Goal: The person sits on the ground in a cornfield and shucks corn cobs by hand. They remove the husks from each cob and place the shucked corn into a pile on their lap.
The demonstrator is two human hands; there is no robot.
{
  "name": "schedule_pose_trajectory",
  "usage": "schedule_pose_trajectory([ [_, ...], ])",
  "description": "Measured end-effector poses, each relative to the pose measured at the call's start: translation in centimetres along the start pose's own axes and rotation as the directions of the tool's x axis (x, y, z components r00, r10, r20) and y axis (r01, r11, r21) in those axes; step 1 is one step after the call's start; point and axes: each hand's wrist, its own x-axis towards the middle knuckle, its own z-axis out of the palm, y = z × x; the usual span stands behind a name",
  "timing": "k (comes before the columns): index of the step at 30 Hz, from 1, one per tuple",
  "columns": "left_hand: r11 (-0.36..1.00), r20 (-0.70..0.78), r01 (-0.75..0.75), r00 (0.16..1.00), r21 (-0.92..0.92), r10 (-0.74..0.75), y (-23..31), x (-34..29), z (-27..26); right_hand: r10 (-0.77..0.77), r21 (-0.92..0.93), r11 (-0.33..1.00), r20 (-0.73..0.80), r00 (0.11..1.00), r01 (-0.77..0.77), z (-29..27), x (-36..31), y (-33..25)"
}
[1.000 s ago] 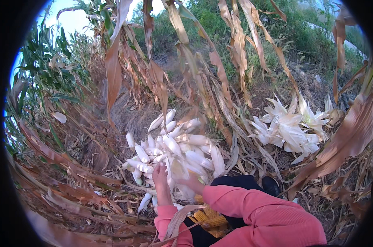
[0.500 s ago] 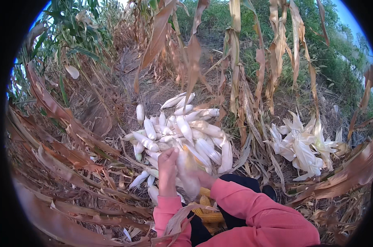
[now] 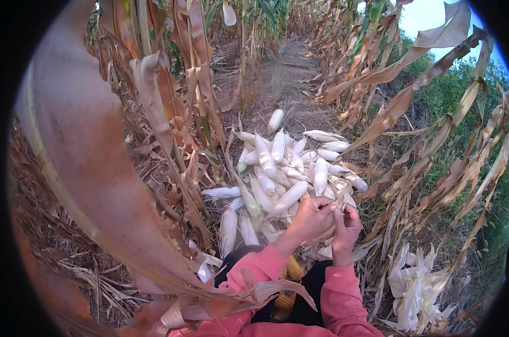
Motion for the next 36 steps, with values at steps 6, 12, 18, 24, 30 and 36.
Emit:
schedule_pose_trajectory([
  [6,0.993,-0.047,-0.072,0.996,0.092,0.076,0.4,-0.1,-0.8,0.017,-0.096,0.995,0.069,0.997,-0.011,0.8,1.0,-1.3],
  [12,0.988,-0.100,-0.030,0.994,0.153,0.046,1.3,-0.2,-1.7,0.083,-0.206,0.978,0.220,0.972,-0.037,0.6,2.6,-1.6],
  [18,0.999,-0.181,-0.009,0.984,-0.050,0.000,-0.4,0.3,-1.6,-0.006,-0.244,0.967,0.256,0.967,0.070,2.2,2.3,-1.8],
  [24,0.988,-0.119,0.074,0.989,-0.132,-0.090,-0.7,0.2,-1.2,-0.047,-0.370,0.921,0.196,0.980,0.118,2.2,0.8,-1.7],
  [30,0.965,-0.057,0.081,0.994,-0.249,-0.098,-1.9,0.5,-1.1,-0.020,-0.405,0.910,0.176,0.984,0.090,2.1,0.3,-2.2],
  [36,0.845,-0.178,0.153,0.943,-0.513,-0.280,-2.0,1.7,-2.1,-0.034,-0.301,0.940,0.391,0.920,0.163,1.4,-3.5,-1.4],
])
